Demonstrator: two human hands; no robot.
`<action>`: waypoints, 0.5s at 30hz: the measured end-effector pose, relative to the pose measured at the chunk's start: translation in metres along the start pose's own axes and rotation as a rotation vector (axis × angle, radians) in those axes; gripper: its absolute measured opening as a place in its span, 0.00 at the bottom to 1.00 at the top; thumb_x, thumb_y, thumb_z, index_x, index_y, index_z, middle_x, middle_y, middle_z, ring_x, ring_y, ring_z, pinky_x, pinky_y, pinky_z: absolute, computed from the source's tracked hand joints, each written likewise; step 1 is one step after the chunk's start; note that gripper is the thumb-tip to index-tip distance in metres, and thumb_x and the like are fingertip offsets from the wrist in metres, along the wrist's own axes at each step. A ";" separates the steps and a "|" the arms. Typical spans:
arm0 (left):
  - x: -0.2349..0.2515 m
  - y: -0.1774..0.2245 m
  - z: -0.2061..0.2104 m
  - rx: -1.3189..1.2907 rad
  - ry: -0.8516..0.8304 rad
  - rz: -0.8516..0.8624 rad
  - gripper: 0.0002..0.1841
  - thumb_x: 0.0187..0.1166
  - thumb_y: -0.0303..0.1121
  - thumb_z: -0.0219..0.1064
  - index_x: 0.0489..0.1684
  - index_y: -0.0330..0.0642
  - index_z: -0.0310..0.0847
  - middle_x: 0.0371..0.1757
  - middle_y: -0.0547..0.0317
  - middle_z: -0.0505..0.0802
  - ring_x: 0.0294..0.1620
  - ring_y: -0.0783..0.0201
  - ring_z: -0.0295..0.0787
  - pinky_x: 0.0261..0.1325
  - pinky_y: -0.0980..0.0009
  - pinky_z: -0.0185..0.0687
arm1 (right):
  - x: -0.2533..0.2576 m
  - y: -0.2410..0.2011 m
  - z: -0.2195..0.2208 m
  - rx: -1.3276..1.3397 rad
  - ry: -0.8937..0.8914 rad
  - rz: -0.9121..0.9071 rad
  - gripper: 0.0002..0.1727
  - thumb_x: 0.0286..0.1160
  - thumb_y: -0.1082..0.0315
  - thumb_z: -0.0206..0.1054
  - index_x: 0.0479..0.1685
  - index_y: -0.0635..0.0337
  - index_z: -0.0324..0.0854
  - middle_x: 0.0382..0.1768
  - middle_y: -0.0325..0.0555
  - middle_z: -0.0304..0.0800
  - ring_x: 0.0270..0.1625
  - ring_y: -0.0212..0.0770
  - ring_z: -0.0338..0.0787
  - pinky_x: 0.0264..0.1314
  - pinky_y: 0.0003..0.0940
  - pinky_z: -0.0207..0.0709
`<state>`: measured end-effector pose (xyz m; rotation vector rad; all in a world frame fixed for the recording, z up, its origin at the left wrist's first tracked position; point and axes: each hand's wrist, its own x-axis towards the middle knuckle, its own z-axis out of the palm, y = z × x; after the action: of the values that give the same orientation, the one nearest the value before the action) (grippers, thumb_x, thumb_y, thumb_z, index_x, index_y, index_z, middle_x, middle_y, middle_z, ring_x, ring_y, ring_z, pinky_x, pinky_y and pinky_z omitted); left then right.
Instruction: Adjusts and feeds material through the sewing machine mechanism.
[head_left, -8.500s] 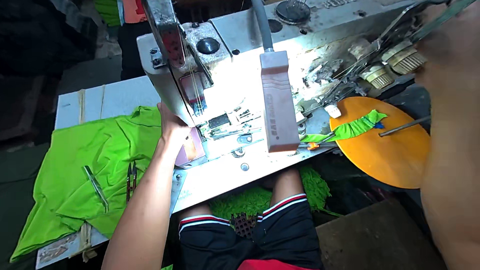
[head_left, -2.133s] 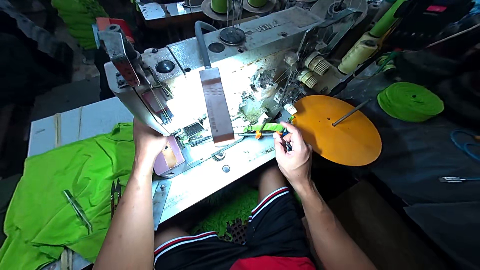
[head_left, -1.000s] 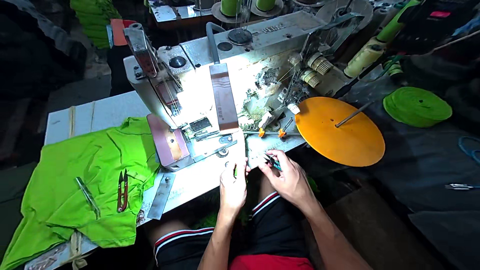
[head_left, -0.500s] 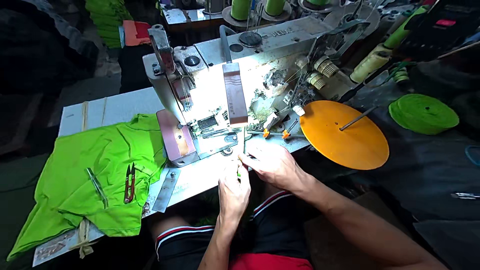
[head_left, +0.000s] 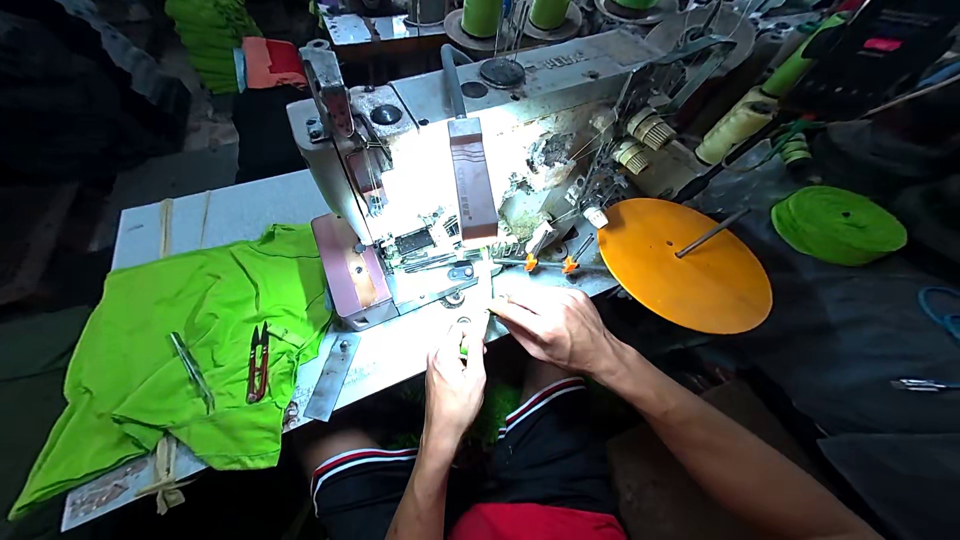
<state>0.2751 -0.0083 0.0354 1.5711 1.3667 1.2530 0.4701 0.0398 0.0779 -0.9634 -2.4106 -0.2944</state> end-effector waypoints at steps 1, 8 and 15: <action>0.000 0.000 0.001 -0.005 -0.004 -0.007 0.12 0.87 0.35 0.60 0.42 0.42 0.90 0.31 0.67 0.90 0.33 0.74 0.87 0.40 0.75 0.86 | 0.002 -0.001 0.000 -0.014 0.000 -0.028 0.13 0.84 0.62 0.61 0.54 0.48 0.92 0.30 0.41 0.87 0.30 0.42 0.86 0.26 0.38 0.76; -0.003 0.006 0.001 0.058 -0.048 0.008 0.14 0.89 0.35 0.56 0.40 0.41 0.89 0.30 0.65 0.89 0.33 0.73 0.87 0.40 0.73 0.85 | 0.009 -0.002 0.016 -0.007 -0.014 -0.153 0.13 0.83 0.66 0.59 0.52 0.49 0.91 0.32 0.41 0.88 0.27 0.44 0.86 0.22 0.38 0.74; -0.002 -0.002 -0.002 0.069 -0.078 0.007 0.14 0.89 0.37 0.57 0.39 0.41 0.88 0.30 0.65 0.88 0.32 0.73 0.85 0.40 0.74 0.84 | 0.003 -0.004 0.020 0.088 -0.040 -0.056 0.14 0.84 0.62 0.60 0.57 0.48 0.89 0.34 0.41 0.90 0.28 0.43 0.87 0.23 0.40 0.76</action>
<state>0.2730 -0.0104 0.0338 1.6554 1.3689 1.1472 0.4577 0.0467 0.0624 -0.8721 -2.4682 -0.1893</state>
